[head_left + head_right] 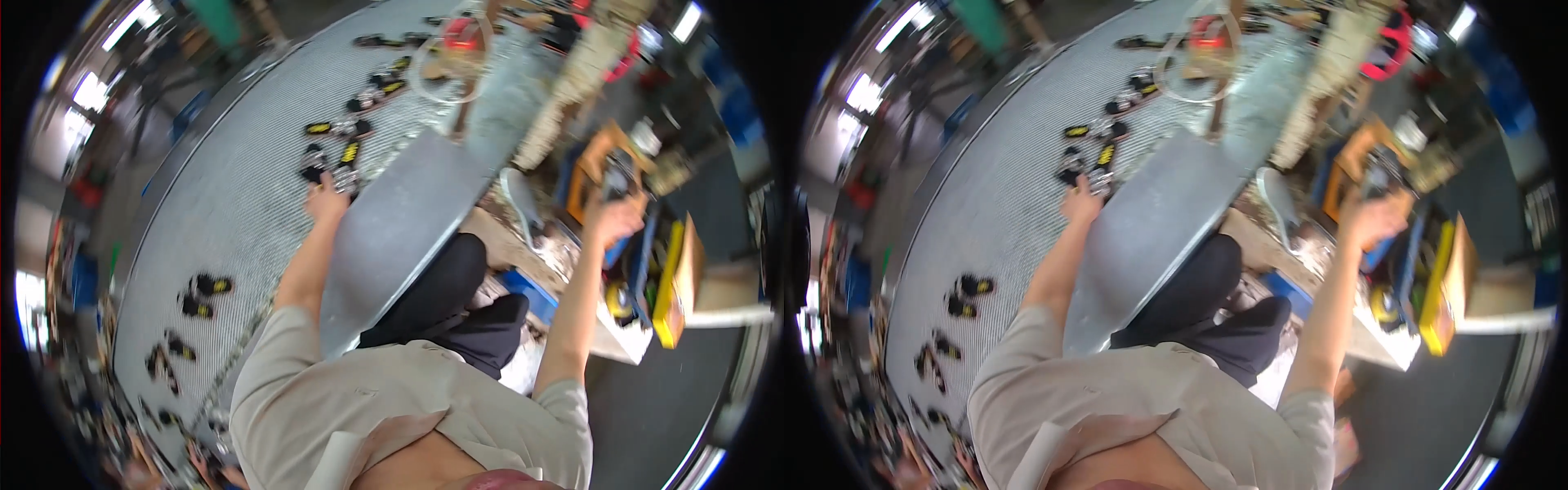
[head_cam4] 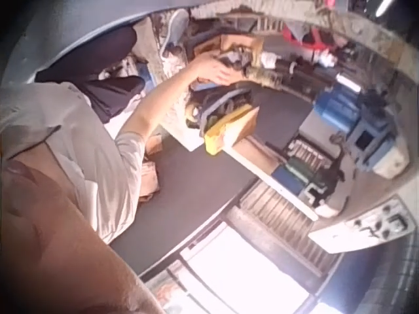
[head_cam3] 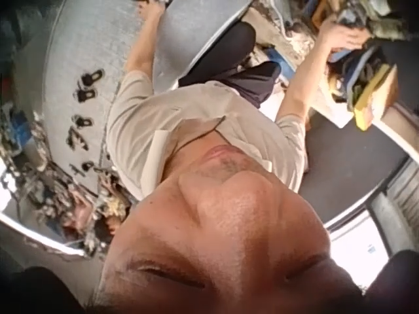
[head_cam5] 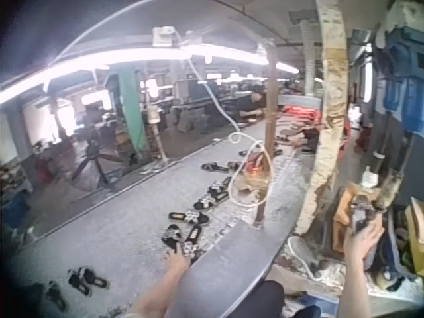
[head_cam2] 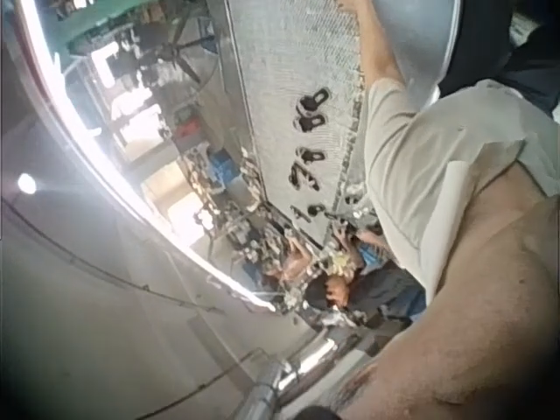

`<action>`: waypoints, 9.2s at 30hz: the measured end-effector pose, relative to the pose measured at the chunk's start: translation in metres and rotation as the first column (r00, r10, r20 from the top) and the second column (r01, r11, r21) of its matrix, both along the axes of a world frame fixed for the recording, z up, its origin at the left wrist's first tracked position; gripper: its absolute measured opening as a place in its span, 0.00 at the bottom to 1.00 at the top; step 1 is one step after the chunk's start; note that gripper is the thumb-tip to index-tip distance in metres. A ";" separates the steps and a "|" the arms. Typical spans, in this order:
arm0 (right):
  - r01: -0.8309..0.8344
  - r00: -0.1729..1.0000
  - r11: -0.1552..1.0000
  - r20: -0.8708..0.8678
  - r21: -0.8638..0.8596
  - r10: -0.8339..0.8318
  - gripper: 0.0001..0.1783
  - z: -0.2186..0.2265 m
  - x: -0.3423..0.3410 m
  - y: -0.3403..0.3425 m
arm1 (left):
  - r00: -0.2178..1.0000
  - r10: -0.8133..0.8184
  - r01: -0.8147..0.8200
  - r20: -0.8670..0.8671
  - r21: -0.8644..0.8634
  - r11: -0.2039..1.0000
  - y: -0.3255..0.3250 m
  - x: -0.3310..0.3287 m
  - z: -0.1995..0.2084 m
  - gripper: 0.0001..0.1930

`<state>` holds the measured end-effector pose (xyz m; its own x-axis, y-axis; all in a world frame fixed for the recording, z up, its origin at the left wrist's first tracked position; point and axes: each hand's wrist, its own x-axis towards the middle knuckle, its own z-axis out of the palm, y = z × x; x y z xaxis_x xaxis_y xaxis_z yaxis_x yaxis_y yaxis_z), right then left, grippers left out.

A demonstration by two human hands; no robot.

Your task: The recorder is seen picking up shoe components and using a machine to manufacture shoes.

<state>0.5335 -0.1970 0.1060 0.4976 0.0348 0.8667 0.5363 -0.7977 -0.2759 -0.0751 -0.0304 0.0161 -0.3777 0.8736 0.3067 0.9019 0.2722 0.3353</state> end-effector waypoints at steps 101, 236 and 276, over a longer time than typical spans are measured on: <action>-0.848 -0.306 0.004 -0.496 0.529 0.813 0.39 -0.089 -0.327 -0.129 | -0.603 -0.365 0.214 0.709 0.585 0.782 -0.226 0.176 -0.029 0.45; -0.768 -0.056 0.182 -0.347 0.614 0.936 0.37 -0.054 -0.245 -0.113 | 0.634 -0.663 0.418 0.398 0.545 0.726 -0.145 0.131 -0.008 0.36; -0.991 0.119 0.136 -0.448 0.006 0.886 0.41 -0.144 -0.379 0.043 | 0.947 0.298 -0.314 0.123 0.133 0.940 0.239 0.013 0.116 0.55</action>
<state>0.1544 -0.1541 -0.0377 0.0823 0.8297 0.5520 0.8357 0.2443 -0.4918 -0.0623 0.2087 0.1317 -0.6547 0.6581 0.3718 0.7429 0.4697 0.4769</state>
